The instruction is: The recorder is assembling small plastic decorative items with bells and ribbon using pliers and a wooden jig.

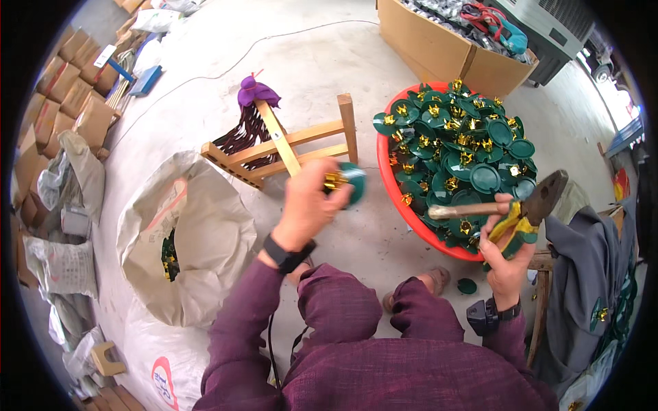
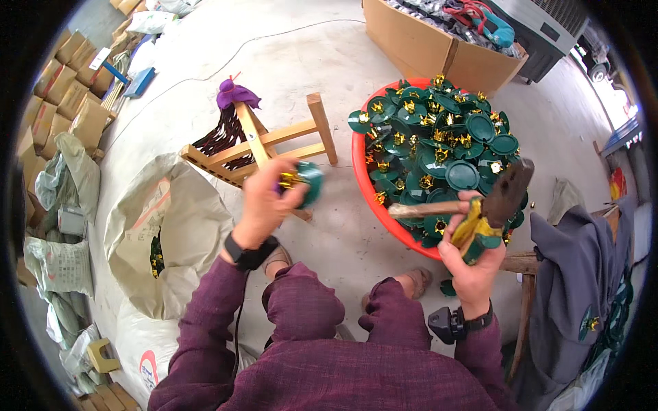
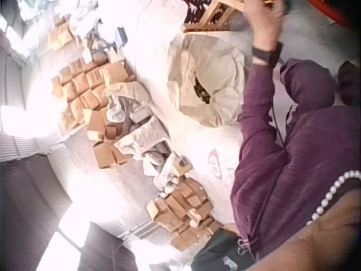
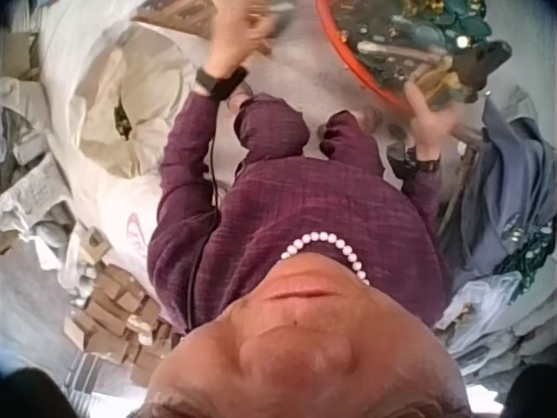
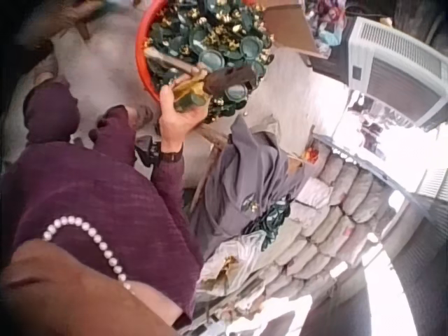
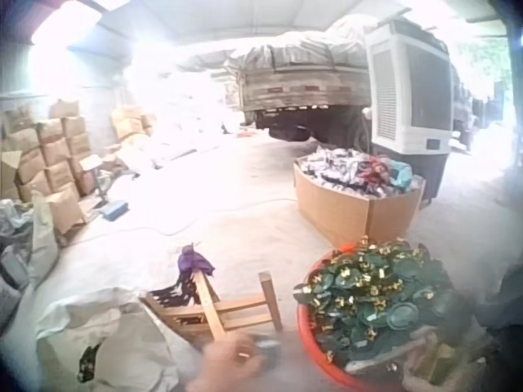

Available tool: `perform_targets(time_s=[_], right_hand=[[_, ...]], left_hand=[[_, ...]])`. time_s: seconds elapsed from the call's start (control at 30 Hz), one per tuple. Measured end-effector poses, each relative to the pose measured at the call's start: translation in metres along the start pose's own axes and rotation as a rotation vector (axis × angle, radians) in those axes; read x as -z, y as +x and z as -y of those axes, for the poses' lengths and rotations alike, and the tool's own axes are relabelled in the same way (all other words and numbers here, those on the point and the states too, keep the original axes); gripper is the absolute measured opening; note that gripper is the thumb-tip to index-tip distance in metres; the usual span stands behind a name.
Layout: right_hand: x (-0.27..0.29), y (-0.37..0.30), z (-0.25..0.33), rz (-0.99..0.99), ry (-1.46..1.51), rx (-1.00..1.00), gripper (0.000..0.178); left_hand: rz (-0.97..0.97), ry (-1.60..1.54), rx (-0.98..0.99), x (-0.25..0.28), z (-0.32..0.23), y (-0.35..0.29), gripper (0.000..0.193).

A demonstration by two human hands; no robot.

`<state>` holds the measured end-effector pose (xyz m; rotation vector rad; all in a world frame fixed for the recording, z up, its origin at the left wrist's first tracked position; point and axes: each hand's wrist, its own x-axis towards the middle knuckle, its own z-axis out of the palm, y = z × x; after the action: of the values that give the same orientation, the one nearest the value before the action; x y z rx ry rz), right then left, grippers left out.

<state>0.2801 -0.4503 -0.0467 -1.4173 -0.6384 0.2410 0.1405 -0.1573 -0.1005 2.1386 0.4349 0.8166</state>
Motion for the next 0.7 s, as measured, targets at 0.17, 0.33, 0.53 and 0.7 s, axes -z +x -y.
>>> perform_targets(time_s=[0.17,0.33,0.53,0.7], right_hand=[[-0.077,0.031,0.029,0.289,0.058,0.071,0.056],[-0.158,0.052,0.028,0.491,-0.169,0.290,0.052],[-0.213,0.067,-0.003,0.708,-0.329,0.581,0.054],[-0.226,0.060,-0.005,0.766,-0.389,0.584,0.055]], left_hand=[[-0.179,0.269,0.025,0.037,0.061,-0.035,0.031],[-0.259,0.116,0.026,0.029,0.061,-0.040,0.031],[-0.200,0.072,0.004,0.030,0.066,-0.038,0.027],[-0.300,-0.088,-0.032,0.028,0.046,-0.026,0.035]])
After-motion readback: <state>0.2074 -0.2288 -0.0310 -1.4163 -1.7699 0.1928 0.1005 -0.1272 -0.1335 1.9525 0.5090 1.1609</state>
